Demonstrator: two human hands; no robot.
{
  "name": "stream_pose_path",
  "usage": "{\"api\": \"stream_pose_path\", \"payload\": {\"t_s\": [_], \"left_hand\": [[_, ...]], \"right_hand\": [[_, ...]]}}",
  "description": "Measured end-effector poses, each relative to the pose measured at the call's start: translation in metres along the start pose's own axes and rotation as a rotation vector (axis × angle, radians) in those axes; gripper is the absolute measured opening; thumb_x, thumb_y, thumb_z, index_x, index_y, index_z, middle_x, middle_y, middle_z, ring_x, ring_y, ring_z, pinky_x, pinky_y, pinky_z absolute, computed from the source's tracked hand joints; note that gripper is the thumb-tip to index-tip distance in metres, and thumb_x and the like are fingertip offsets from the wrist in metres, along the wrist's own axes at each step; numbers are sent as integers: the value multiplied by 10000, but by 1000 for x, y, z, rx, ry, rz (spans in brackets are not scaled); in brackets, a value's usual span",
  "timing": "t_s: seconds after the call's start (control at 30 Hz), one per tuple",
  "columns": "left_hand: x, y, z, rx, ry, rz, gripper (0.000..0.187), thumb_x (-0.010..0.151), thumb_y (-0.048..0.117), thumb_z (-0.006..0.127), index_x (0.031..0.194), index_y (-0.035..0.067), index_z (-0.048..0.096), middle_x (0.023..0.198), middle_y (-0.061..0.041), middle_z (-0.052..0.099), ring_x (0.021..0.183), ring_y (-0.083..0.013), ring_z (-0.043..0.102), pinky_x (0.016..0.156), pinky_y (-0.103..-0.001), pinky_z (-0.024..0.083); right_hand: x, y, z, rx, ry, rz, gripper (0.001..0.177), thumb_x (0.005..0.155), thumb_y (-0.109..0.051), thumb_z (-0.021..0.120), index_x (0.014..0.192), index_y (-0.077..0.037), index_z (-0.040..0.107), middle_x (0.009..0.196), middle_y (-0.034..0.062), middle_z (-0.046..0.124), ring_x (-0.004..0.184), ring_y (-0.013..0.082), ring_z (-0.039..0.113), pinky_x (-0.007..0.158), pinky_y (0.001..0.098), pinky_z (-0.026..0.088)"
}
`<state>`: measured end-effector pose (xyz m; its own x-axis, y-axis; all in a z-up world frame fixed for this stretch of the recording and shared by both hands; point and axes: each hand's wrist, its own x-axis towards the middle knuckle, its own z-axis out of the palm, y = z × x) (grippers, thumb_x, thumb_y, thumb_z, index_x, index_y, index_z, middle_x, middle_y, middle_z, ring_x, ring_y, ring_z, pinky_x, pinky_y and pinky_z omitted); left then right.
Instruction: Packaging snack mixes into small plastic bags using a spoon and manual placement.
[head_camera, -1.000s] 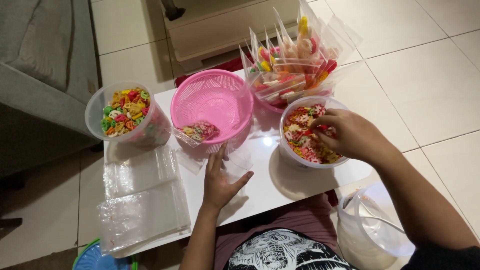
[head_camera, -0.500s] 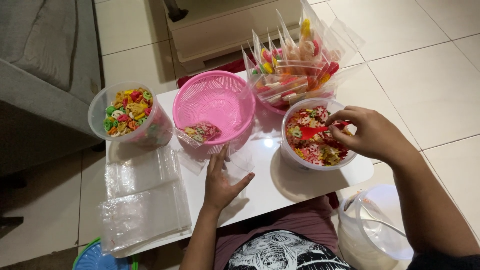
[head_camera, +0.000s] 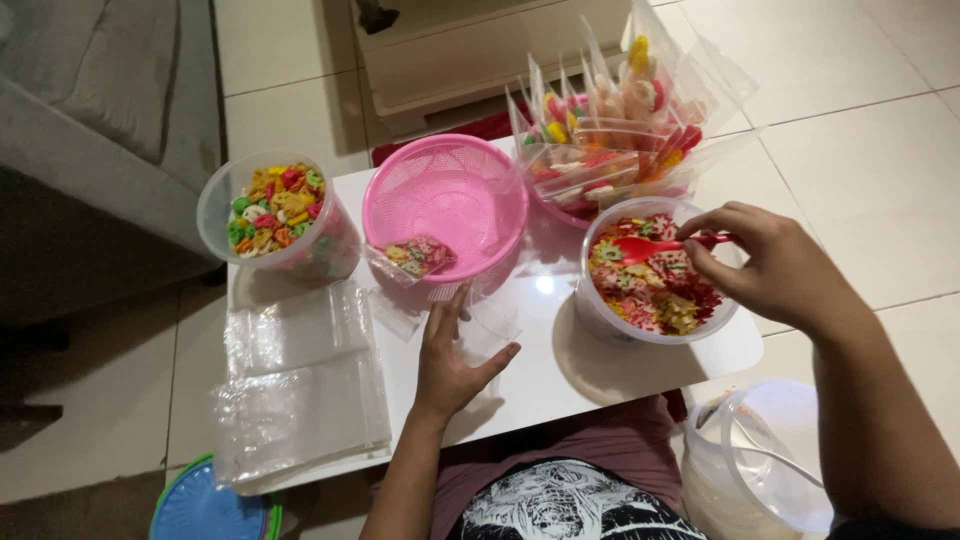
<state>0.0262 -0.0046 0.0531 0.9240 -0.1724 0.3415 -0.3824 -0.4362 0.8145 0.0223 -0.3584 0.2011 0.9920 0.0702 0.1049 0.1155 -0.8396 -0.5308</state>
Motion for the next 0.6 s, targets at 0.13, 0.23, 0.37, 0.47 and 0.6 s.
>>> {"api": "stream_pose_path", "payload": {"t_s": [0.13, 0.23, 0.37, 0.47, 0.6], "left_hand": [[1, 5, -2, 33, 29, 34, 961, 720, 418, 918, 1529, 197, 449, 1079, -65, 557, 967, -201, 586, 871, -351, 533], [3, 17, -5, 31, 47, 79, 975, 723, 421, 926, 1541, 207, 440, 1034, -47, 549, 928, -190, 550, 835, -328, 526], [3, 32, -9, 24, 24, 53, 1016, 670, 467, 935, 1525, 208, 451, 1069, -44, 566, 956, -189, 574, 896, -354, 530], [6, 45, -11, 12, -21, 11, 1028, 660, 501, 914, 1527, 215, 443, 1094, -45, 575, 948, -187, 581, 885, -356, 530], [12, 50, -14, -76, -199, -214, 994, 682, 557, 817, 1540, 228, 440, 1142, -17, 547, 977, -146, 557, 778, -319, 528]], "right_hand": [[1, -21, -5, -25, 14, -60, 188, 925, -189, 684, 1079, -123, 768, 1001, 61, 745, 866, 195, 682, 774, 336, 504], [5, -45, -5, -14, -29, -89, 192, 920, -206, 694, 1092, -143, 752, 1004, 58, 746, 904, 203, 691, 706, 356, 503], [17, -77, 11, -9, -51, -406, 219, 870, -124, 709, 1085, -98, 739, 1076, 82, 745, 967, 252, 709, 837, 419, 585], [18, -82, 38, -137, 17, -608, 156, 873, -123, 742, 1028, -109, 750, 973, 72, 688, 898, 288, 657, 781, 434, 519], [16, -91, 48, -337, 130, -688, 139, 960, -190, 728, 1055, -93, 756, 862, 79, 644, 726, 268, 605, 622, 410, 484]]}}
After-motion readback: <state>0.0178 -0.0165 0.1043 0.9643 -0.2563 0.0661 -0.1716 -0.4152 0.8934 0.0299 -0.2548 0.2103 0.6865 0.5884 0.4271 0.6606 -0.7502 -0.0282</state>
